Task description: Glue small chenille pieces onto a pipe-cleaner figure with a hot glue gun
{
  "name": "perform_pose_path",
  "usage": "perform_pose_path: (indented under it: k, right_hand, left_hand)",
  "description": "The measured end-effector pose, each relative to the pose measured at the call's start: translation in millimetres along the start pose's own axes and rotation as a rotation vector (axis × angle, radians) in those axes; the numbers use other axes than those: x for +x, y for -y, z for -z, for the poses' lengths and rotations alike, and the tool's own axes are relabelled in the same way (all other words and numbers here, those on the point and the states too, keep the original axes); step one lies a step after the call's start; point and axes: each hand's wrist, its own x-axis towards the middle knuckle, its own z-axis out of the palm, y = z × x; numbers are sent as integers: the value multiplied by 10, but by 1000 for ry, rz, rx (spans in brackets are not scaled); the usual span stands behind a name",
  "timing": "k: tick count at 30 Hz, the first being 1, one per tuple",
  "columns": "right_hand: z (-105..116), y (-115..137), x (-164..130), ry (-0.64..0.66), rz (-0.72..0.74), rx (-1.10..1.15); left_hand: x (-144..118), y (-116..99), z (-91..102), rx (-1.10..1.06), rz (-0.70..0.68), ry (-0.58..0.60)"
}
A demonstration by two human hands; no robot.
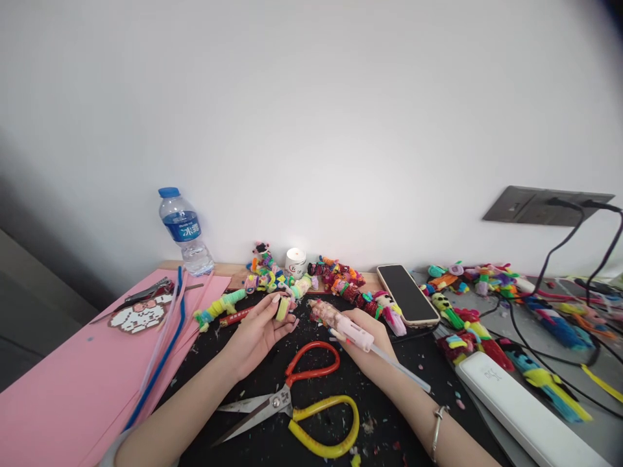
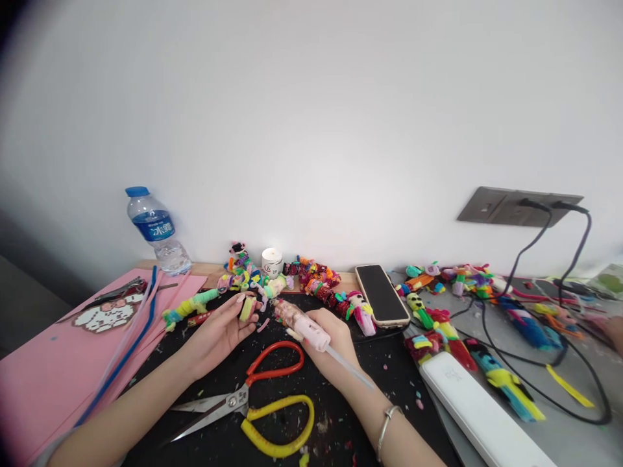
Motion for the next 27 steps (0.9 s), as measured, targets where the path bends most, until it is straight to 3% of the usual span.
perform_pose_path:
  k: [4,17,22,27]
  right_hand:
    - [25,66,6,31,-12,72]
    - [37,37,30,83,-17,138]
    - [31,10,24,76,-20,141]
    - [29,-3,26,78,-14,156]
  left_hand:
    - [-2,9,-7,29,69,-41]
    - [-100,58,-92,247,86,135]
    - [-109,58,-108,339,81,72]
    - [-67,66,-67,444,4,87]
